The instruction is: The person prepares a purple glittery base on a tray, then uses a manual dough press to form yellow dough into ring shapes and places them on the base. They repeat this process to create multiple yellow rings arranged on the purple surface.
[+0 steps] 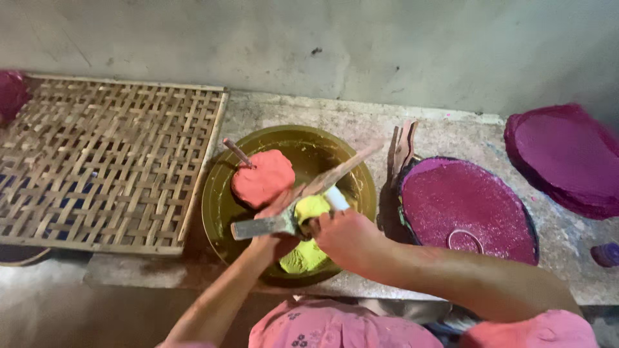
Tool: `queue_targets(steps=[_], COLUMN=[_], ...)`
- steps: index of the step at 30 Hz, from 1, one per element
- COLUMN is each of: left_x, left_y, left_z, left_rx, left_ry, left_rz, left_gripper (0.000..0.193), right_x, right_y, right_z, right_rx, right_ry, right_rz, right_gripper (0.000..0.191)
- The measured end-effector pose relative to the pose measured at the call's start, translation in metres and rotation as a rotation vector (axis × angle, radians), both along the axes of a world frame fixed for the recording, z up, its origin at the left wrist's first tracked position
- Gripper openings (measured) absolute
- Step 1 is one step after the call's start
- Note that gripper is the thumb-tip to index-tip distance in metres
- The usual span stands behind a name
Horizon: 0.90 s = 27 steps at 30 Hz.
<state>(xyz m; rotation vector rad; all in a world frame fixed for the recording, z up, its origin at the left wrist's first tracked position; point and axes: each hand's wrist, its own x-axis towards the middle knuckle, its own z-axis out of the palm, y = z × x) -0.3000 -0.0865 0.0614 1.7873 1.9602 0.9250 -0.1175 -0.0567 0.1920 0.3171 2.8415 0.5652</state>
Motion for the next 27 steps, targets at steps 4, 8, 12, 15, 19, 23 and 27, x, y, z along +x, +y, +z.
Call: queue_targets(steps=[4, 8, 12, 15, 19, 23, 27], left_x=[-0.019, -0.03, -0.019, -0.004, 0.004, -0.018, -0.032], left_y=[-0.001, -0.008, -0.006, -0.002, -0.004, -0.003, -0.001], left_z=[-0.003, 0.019, 0.03, 0.02, 0.003, 0.003, 0.009], left_rx=[0.054, 0.1, 0.153, 0.173, 0.225, -0.298, 0.376], left_ry=[0.043, 0.175, 0.176, 0.21, 0.094, -0.219, 0.112], left_rz=[0.106, 0.158, 0.139, 0.116, 0.071, 0.253, 0.249], left_gripper=[0.049, 0.059, 0.077, 0.075, 0.064, 0.07, 0.047], right_x=[0.033, 0.047, 0.025, -0.012, -0.018, 0.013, 0.04], right_y=[0.009, 0.013, 0.023, 0.019, 0.01, 0.02, 0.032], right_z=[0.039, 0.088, 0.08, 0.031, -0.009, 0.017, 0.038], right_rx=[-0.103, -0.197, -0.269, -0.087, -0.1, -0.153, -0.417], right_ry=[-0.053, 0.189, 0.065, -0.017, 0.013, 0.174, 0.348], right_rz=[-0.239, -0.297, -0.281, -0.218, -0.134, -0.152, -0.506], right_gripper=[0.04, 0.035, 0.036, 0.022, 0.025, 0.031, 0.038])
